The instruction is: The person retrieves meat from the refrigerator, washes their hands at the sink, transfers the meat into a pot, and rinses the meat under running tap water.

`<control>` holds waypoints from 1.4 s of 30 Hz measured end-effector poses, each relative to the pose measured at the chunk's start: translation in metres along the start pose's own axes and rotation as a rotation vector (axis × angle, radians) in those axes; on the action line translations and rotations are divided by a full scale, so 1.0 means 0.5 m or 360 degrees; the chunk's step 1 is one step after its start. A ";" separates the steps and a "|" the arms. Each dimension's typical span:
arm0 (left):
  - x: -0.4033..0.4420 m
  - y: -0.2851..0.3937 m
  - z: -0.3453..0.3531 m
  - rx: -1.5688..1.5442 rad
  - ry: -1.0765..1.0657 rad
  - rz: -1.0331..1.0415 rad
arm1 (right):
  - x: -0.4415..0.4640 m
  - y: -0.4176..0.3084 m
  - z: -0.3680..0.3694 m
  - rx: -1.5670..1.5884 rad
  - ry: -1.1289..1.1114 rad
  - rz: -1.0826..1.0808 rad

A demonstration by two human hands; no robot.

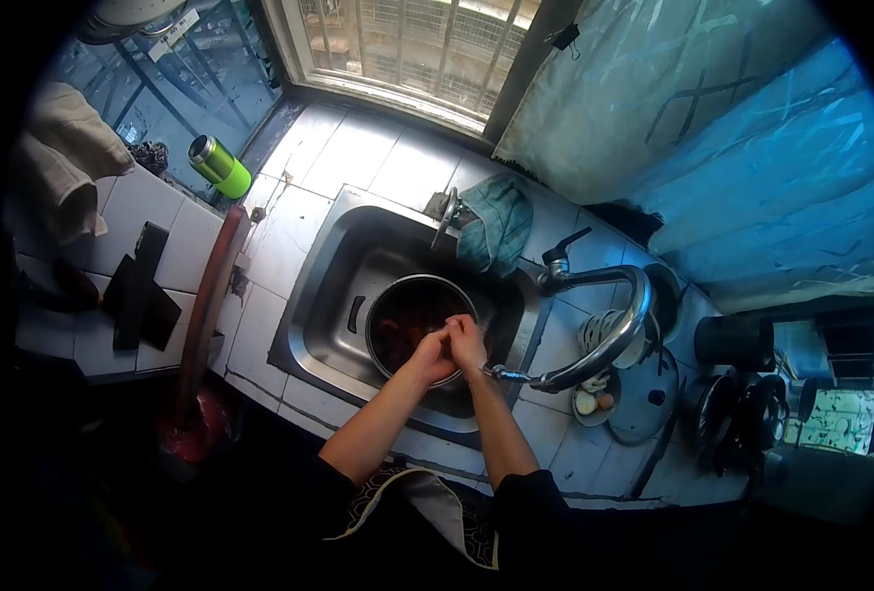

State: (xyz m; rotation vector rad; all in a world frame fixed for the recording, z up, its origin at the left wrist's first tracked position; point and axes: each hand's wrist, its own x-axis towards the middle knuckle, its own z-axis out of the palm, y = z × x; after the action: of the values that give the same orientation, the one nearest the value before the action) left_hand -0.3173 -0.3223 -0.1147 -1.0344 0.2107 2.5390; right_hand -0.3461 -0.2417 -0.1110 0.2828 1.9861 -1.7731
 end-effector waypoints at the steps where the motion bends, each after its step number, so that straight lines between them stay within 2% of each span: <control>1: 0.010 -0.001 -0.008 -0.0004 -0.0097 -0.0042 | -0.007 -0.003 0.002 -0.0569 0.0090 -0.0185; 2: 0.020 -0.004 -0.015 -0.0010 -0.0087 -0.0066 | -0.012 -0.006 -0.001 -0.0801 0.0115 -0.0208; 3: 0.026 -0.007 -0.019 -0.0011 -0.0087 -0.0071 | -0.010 0.007 -0.004 -0.0803 0.0117 -0.0205; 5: 0.038 -0.020 -0.029 -0.0047 -0.0008 0.0028 | -0.006 0.034 -0.010 -0.0962 0.0135 -0.0622; 6: 0.033 -0.023 -0.018 -0.0052 -0.0008 0.0021 | -0.004 0.038 -0.015 -0.0969 0.0136 -0.0616; 8: 0.020 -0.026 -0.001 0.0318 0.0048 0.0210 | -0.001 0.050 -0.021 -0.0424 0.0129 -0.0064; 9: 0.033 -0.031 -0.009 0.0312 0.0057 0.0212 | -0.003 0.051 -0.016 -0.0425 0.0120 -0.0058; 11: 0.068 -0.042 -0.034 0.0882 0.0492 0.0603 | -0.017 0.039 -0.002 0.0289 0.0199 0.0319; 12: 0.060 -0.038 -0.036 0.1341 0.0576 0.0738 | -0.028 0.023 0.007 0.0356 0.0159 0.0415; 13: 0.055 -0.030 -0.038 0.1336 0.0586 0.0728 | -0.031 0.025 0.015 0.0352 0.0158 0.0429; 15: 0.053 -0.011 -0.045 0.1955 0.0710 0.0770 | -0.036 0.034 0.028 0.0563 0.0085 0.0474; 17: 0.074 0.009 -0.071 0.2232 0.0807 0.0699 | -0.023 0.073 0.028 0.0638 0.0180 0.0576; 19: 0.067 0.036 -0.082 0.2548 0.1072 0.0720 | -0.014 0.098 0.022 0.0746 0.0170 0.0716; 21: 0.078 0.075 -0.140 0.3296 0.1407 0.0849 | -0.012 0.113 0.011 0.0774 0.0269 0.0817; 23: 0.061 0.121 -0.159 0.3655 0.1241 0.0721 | -0.014 0.111 0.004 0.0711 0.0259 0.0900; 25: 0.080 0.122 -0.177 0.3800 0.1292 0.0689 | -0.014 0.113 0.000 0.0714 0.0212 0.0919; 27: 0.088 0.116 -0.200 0.4288 0.1280 0.0728 | -0.017 0.115 -0.005 0.0776 0.0031 0.0962; 31: 0.097 0.130 -0.235 0.4432 0.0998 0.0745 | -0.029 0.101 0.003 0.0762 0.0071 0.0982; 35: 0.119 0.123 -0.248 0.4522 0.0970 0.0656 | -0.023 0.109 0.009 0.0703 0.0049 0.1054; 37: 0.123 0.120 -0.221 0.4491 0.1148 0.0535 | -0.020 0.110 0.007 0.0690 0.0035 0.1036; 38: 0.126 0.130 -0.208 0.4617 0.0942 0.0459 | -0.020 0.110 0.007 0.0680 0.0023 0.1021; 39: 0.109 0.140 -0.183 0.4624 0.0949 0.0455 | -0.019 0.109 0.008 0.0687 0.0017 0.1022; 42: 0.000 0.168 -0.050 0.3498 0.0789 0.0152 | -0.018 0.101 0.015 0.0485 0.0103 0.0985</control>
State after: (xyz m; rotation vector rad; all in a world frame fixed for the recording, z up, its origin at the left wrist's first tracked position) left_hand -0.3354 -0.4059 -0.1333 -0.4226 2.2763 0.6612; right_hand -0.3142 -0.2401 -0.1518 0.9486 1.4314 -1.6413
